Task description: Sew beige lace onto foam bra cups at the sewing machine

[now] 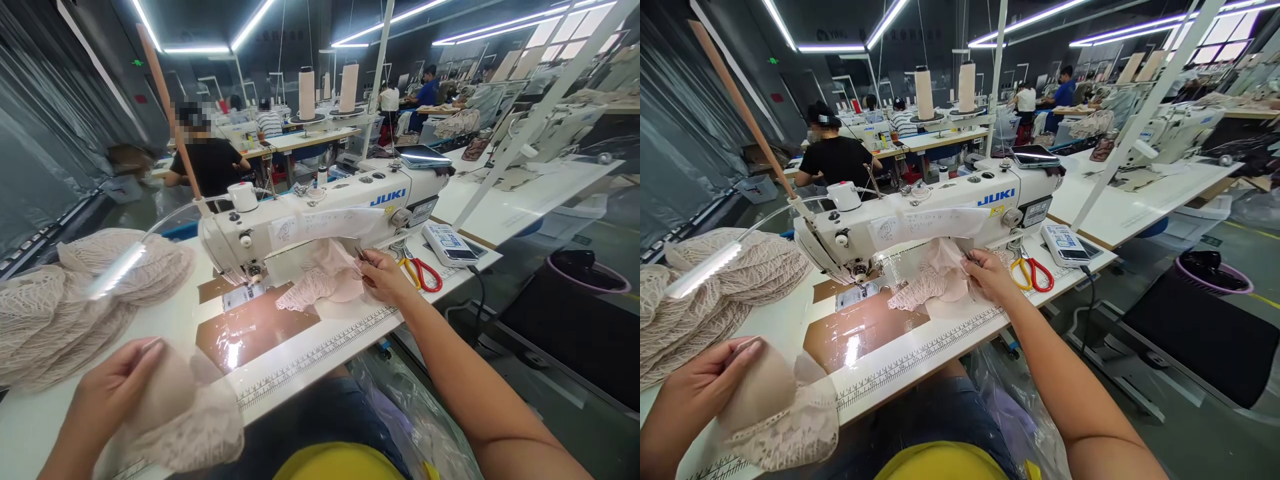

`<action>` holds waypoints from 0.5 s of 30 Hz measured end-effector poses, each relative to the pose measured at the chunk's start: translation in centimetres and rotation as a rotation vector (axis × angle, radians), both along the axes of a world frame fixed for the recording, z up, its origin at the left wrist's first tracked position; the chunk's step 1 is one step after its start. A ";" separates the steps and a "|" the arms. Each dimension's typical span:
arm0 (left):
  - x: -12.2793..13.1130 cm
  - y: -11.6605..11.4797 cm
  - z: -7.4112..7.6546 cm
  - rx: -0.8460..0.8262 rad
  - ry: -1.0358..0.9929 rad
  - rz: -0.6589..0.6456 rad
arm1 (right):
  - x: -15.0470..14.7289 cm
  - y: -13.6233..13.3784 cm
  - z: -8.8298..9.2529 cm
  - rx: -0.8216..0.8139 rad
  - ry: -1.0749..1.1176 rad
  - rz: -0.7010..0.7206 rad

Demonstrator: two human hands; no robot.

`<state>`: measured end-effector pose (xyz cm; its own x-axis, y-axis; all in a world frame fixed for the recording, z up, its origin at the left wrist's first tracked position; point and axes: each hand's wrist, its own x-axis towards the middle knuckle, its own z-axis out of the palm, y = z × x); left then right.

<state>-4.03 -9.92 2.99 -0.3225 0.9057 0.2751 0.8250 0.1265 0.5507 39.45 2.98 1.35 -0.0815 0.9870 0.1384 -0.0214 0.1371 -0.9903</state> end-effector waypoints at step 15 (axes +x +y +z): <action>3.1 1.4 -0.8 -0.081 0.291 -0.315 | -1.4 0.1 0.3 0.076 -0.140 0.031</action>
<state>-0.90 -8.54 2.17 0.0537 0.9697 0.2382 0.9497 -0.1233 0.2879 38.08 3.10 1.67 -0.1357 0.9707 0.1982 0.1106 0.2136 -0.9706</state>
